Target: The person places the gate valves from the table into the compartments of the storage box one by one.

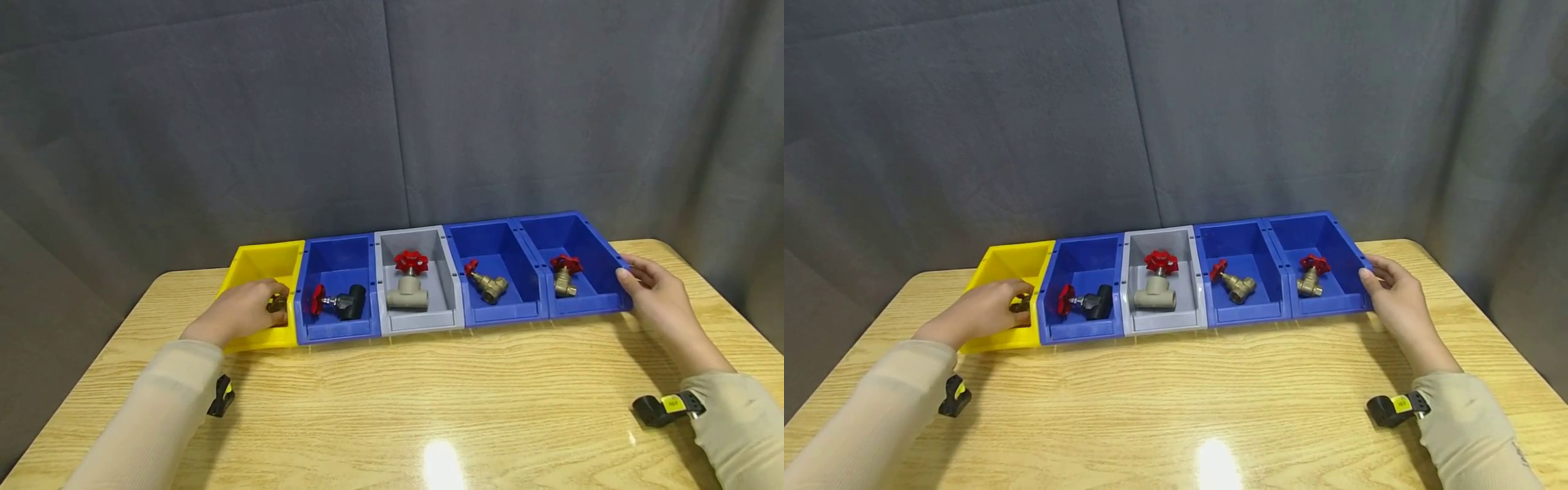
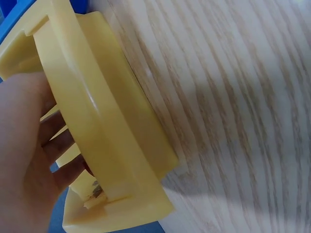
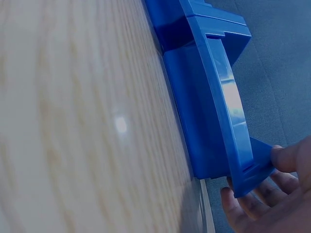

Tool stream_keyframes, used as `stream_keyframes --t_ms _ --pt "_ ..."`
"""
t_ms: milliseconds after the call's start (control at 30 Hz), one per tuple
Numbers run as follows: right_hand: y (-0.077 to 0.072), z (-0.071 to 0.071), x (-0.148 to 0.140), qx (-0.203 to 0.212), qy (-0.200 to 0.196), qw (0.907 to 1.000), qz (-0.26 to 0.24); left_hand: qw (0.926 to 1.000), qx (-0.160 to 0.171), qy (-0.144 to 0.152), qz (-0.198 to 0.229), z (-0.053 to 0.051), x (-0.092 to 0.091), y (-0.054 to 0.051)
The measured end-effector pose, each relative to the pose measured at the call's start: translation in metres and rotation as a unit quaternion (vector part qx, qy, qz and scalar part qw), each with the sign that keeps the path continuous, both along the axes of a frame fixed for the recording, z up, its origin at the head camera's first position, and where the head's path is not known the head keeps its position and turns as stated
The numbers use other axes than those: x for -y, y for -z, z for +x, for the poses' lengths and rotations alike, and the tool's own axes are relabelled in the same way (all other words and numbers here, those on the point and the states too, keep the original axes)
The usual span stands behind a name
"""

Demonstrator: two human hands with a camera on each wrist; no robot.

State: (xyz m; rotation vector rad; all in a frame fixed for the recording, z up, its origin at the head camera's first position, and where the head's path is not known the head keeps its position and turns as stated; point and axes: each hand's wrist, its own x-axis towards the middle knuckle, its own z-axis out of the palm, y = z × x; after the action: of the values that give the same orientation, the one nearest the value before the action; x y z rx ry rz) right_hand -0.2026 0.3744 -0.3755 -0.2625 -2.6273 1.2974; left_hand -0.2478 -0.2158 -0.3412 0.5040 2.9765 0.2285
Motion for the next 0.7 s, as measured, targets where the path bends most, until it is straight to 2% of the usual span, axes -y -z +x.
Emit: stream_keyframes --t_ms 233,467,700 --pt "-0.001 0.000 0.002 -0.004 0.000 1.0000 0.003 0.9991 -0.027 -0.018 0.026 0.003 0.003 -0.001" --pt "-0.006 0.000 0.006 0.010 0.000 0.9998 -0.015 0.9958 -0.082 -0.025 0.032 0.010 0.004 -0.001" --pt "-0.017 0.000 0.004 -0.034 0.010 0.9992 0.019 0.9894 -0.130 -0.039 0.051 0.017 -0.001 -0.001"
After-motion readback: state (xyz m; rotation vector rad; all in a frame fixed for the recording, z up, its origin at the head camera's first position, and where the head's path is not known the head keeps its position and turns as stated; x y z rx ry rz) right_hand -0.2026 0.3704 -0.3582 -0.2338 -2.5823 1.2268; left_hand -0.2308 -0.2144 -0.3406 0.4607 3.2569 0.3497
